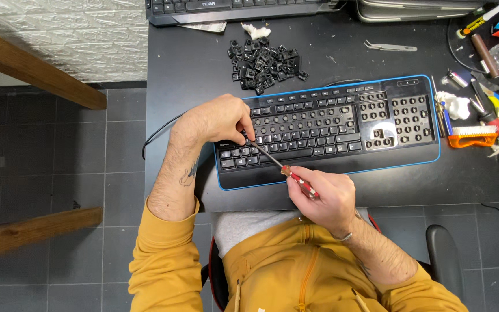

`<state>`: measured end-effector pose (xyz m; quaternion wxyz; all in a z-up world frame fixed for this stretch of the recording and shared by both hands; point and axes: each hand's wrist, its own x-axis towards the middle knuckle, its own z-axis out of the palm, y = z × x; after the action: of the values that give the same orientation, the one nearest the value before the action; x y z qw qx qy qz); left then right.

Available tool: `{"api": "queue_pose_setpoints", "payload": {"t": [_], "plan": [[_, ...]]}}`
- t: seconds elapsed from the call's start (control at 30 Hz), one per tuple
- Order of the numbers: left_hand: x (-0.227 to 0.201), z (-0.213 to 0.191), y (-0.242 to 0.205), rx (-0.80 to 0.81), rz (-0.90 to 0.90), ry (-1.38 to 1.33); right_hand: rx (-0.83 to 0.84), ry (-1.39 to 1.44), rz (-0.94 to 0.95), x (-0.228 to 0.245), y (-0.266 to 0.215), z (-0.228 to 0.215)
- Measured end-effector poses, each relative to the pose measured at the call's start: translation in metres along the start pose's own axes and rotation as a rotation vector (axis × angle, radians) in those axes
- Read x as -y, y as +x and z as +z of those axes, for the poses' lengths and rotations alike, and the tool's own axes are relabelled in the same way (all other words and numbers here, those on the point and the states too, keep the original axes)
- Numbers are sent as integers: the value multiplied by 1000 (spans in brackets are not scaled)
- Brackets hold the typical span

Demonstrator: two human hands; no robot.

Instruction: The person uses a red-handled screwdriver to pry off individual keycaps from a black keyboard. They systematically remove keycaps across the main typing area and number pad, placing each removed keycap into a growing pile on the desk.

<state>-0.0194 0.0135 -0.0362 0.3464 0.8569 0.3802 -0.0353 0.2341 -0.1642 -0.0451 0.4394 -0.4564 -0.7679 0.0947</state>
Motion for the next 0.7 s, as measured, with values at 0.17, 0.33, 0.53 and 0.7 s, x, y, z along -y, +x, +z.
{"api": "queue_pose_setpoints", "payload": {"t": [0.17,0.33,0.53,0.7], "plan": [[1,1,2,-12,-19,3,14,-36,-28,9,16,2],[-3,-3,0,-18,4,-8,38,-38,-50,19,31,3],[-3,-3,1,-6,7,-1,67,-65,-45,25,40,3],[-6,-10,-6,-36,63,-40,137,-164,-7,22,32,-1]]}}
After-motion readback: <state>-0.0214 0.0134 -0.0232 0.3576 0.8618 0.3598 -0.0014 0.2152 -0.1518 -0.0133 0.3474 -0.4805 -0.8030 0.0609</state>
